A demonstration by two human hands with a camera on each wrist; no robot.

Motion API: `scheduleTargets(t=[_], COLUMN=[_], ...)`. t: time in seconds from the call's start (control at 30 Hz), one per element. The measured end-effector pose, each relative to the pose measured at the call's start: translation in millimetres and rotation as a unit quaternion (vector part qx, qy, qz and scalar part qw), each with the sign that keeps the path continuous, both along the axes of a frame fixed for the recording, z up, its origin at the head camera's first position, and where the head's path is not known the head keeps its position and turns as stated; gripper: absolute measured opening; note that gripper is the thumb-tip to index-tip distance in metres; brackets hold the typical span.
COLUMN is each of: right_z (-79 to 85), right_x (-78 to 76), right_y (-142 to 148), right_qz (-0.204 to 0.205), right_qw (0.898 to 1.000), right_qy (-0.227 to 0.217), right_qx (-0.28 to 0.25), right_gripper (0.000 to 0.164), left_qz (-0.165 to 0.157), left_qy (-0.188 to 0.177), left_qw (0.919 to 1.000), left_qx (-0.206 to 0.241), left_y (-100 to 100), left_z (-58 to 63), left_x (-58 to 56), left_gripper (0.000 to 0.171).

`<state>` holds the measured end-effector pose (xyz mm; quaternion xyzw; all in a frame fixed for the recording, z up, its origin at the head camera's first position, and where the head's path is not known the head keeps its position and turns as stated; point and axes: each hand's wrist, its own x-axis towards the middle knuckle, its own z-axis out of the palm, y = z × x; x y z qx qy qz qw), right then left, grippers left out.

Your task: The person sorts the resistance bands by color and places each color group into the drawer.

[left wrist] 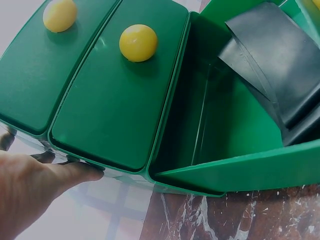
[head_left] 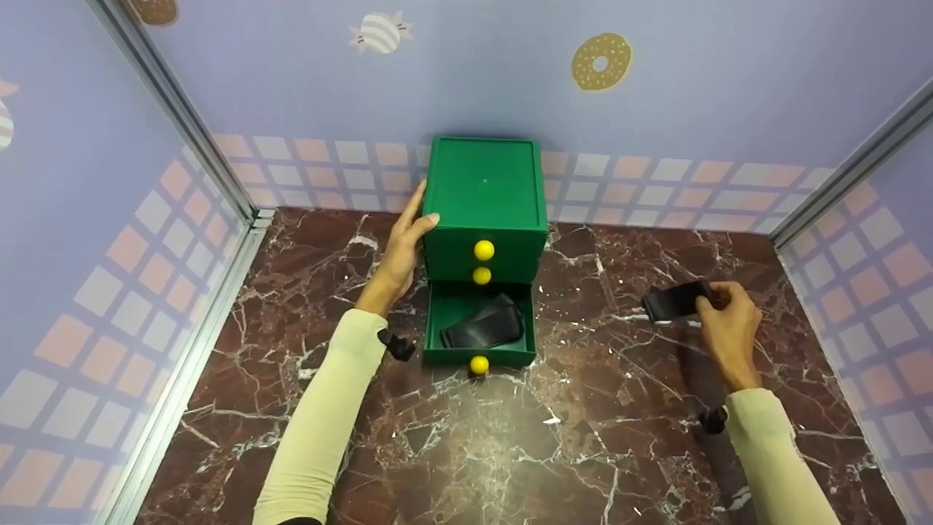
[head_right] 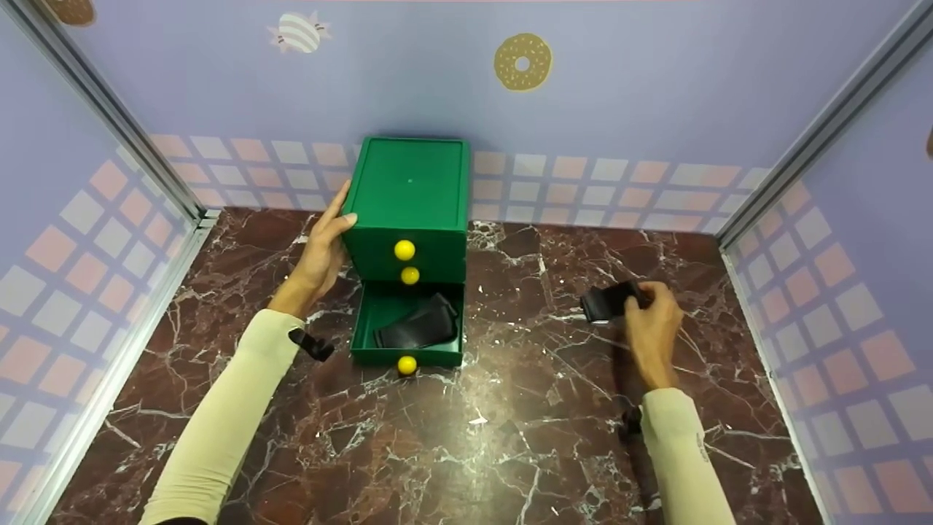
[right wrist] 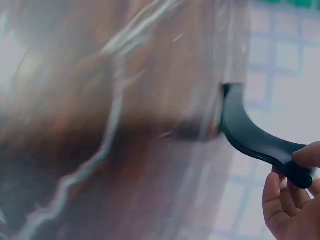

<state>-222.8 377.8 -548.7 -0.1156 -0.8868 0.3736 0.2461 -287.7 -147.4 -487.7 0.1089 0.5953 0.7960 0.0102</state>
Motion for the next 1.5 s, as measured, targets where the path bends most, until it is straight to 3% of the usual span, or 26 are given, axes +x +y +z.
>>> scheduleTargets(t=[0.37,0.67,0.9,1.5], right_z=[38.8,64.0,72.7,83.5], right_x=[15.1,28.7,35.9,40.8], right_y=[-42.7,-81.1,-110.2,-188.0], right_qz=[0.063,0.132,0.188,0.304], right_qw=[0.996,0.984,0.971,0.939], right_qy=[0.063,0.115,0.146,0.159], right_qx=[0.003,-0.001,0.016,-0.006], right_gripper=[0.019,0.024,0.026,0.028], left_qz=[-0.002,0.003,0.006,0.007], left_qy=[-0.013,-0.009,-0.007,0.003], left_qw=[0.9998,0.9998,0.9999,1.0], left_qx=[0.017,0.018,0.005,0.001], left_y=[-2.8,-3.0,-2.7,1.2], left_z=[-1.9,-0.7,0.2,-0.9], left_x=[-1.0,0.4,1.1,-1.2], left_gripper=[0.077,0.078,0.079,0.078])
